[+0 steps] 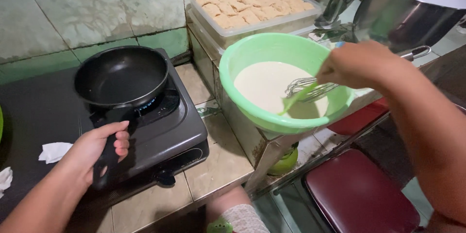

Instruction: Preparing thin pastry wrappers by pouring batter into a pan and whisking the batter bowl.

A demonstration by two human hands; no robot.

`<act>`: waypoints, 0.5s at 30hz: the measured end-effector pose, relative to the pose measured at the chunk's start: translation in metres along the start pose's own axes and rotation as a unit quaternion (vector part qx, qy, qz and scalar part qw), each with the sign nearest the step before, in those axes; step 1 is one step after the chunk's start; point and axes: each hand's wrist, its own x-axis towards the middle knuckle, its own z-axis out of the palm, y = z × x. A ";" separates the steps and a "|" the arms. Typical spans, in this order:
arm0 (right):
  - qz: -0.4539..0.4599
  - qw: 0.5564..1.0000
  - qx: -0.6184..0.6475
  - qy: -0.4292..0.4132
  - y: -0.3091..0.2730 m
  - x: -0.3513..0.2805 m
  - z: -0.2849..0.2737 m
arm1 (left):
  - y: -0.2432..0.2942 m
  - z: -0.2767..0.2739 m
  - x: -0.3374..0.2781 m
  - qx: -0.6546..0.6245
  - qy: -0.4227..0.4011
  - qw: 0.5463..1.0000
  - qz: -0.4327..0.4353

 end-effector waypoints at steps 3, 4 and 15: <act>-0.018 0.999 -0.015 0.025 -0.012 0.018 -0.003 | 0.002 -0.003 -0.009 0.021 0.000 1.000 0.000; -0.013 0.999 -0.027 0.033 -0.018 0.022 -0.007 | 0.003 -0.004 -0.012 0.040 0.000 0.999 0.003; 0.029 0.989 -0.062 0.132 0.010 0.075 0.013 | 0.014 0.025 -0.048 0.152 -0.016 0.986 0.067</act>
